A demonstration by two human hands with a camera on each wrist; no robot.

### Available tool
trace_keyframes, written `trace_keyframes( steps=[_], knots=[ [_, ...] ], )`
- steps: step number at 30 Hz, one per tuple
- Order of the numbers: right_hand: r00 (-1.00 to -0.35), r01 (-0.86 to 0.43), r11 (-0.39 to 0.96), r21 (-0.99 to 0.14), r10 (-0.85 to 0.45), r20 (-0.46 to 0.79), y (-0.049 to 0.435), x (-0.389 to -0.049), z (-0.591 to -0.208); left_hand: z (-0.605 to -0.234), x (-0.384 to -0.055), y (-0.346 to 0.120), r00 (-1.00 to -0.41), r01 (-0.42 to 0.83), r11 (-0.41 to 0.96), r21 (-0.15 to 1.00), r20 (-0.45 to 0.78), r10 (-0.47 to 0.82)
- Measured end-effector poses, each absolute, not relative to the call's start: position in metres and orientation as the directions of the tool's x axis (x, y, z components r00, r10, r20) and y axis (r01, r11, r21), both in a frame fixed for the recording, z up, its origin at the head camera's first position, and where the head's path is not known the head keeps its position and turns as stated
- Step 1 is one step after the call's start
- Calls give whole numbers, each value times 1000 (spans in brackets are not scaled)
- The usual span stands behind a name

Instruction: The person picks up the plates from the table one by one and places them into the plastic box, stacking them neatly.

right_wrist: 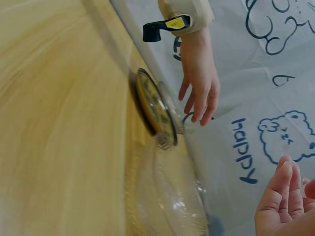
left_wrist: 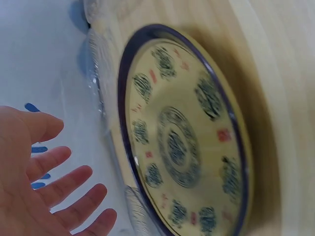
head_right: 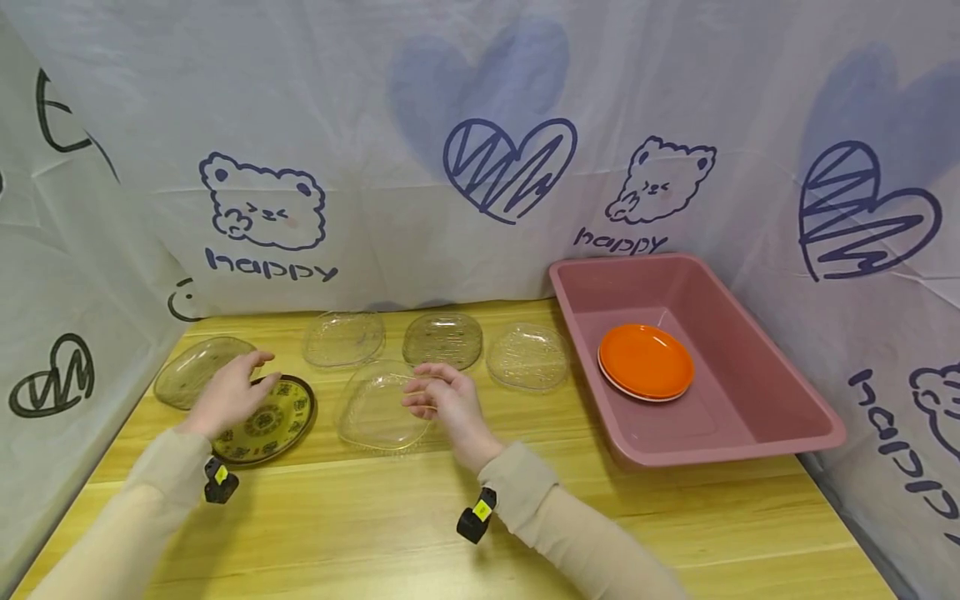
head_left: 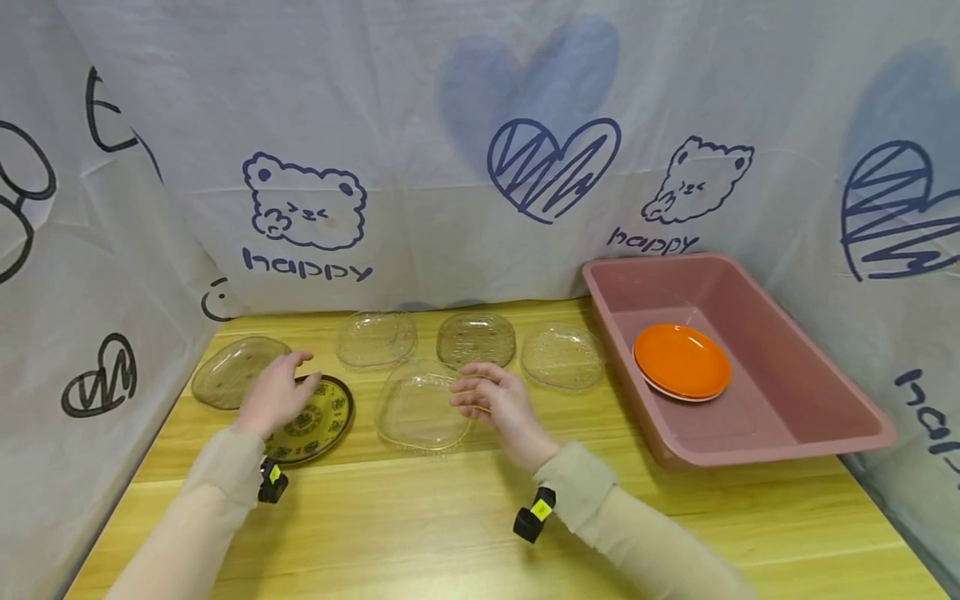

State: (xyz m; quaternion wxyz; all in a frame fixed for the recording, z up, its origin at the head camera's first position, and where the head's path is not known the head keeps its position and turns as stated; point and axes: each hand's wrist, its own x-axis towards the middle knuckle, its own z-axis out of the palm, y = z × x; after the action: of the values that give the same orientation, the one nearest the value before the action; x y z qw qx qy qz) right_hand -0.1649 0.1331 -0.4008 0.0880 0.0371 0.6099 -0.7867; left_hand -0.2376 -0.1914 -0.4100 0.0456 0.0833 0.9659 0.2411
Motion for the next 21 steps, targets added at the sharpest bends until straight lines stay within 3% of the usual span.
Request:
trace_keyframes(
  steps=[21],
  knots=[
    [-959, 261, -239, -935, -176, -222, 111, -159, -427, -429, -242, -215, -981, 99, 912, 397, -116, 157]
  ],
)
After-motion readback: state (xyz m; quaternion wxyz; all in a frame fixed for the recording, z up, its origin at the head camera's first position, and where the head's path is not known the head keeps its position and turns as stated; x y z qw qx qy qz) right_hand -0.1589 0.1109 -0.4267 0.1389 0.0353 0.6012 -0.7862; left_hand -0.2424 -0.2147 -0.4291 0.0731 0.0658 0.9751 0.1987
